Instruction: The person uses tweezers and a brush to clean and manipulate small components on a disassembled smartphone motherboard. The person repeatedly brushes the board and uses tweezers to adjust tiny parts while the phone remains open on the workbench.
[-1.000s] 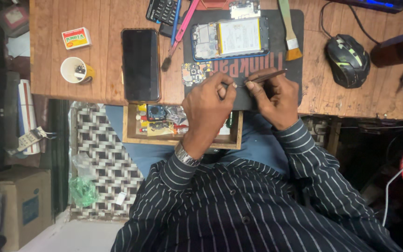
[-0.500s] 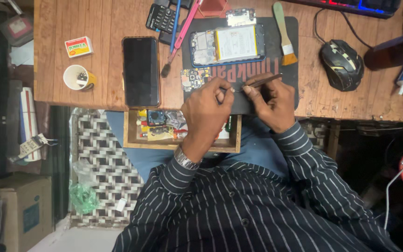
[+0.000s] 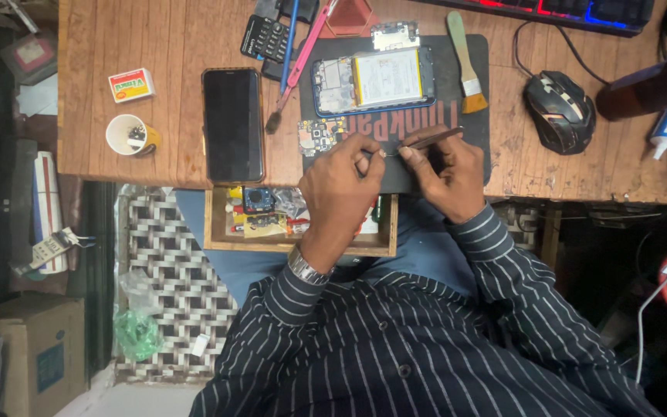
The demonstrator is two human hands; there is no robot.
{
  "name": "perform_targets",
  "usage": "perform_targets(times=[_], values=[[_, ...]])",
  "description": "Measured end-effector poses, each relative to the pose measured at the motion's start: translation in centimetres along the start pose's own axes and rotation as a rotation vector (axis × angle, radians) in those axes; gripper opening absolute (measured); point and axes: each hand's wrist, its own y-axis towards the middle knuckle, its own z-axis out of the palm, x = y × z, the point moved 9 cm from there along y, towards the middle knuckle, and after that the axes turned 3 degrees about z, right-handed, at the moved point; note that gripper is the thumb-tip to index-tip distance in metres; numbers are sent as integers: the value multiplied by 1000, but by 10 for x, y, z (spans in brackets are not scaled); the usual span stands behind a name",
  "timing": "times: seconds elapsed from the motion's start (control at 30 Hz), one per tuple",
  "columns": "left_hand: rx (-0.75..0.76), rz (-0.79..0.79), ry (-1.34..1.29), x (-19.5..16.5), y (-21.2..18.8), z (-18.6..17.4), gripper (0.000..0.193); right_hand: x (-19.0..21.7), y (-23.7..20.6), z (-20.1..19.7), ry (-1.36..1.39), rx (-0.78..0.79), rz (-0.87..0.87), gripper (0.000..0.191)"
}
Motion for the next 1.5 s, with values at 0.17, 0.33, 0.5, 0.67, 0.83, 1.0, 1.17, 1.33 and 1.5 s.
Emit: perform_targets(times=[0.17,0.33,0.5,0.67,0.83,1.0,1.17,1.33,1.5], values=[[-6,7,6,-3,0,-2,12,2,1,1,7,1,-26,11],[9,-7,-7,-2,-1,-2,12,6,1,1,-21,3,-55,11],[2,7,-9,-3,0,-2,13,4,1,1,15,-5,-32,11],[0,11,6,-1,0,0,13,3,1,1,24,5,-15,10],[-7,3,0,0,-1,-1,13,5,1,1,14,-8,-42,11],[-22,14,0,-1,-1,-3,13,4,2,2,10,2,-27,11],[-15,9,11,0,-1,-1,13,6,1,1,9,4,-40,10],[-16,13,7,-1,-1,-2,14,5,2,1,-6,-8,-11,10],[-20,26,16,-2,-1,-3,13,8,3,2,-21,1,-39,10]])
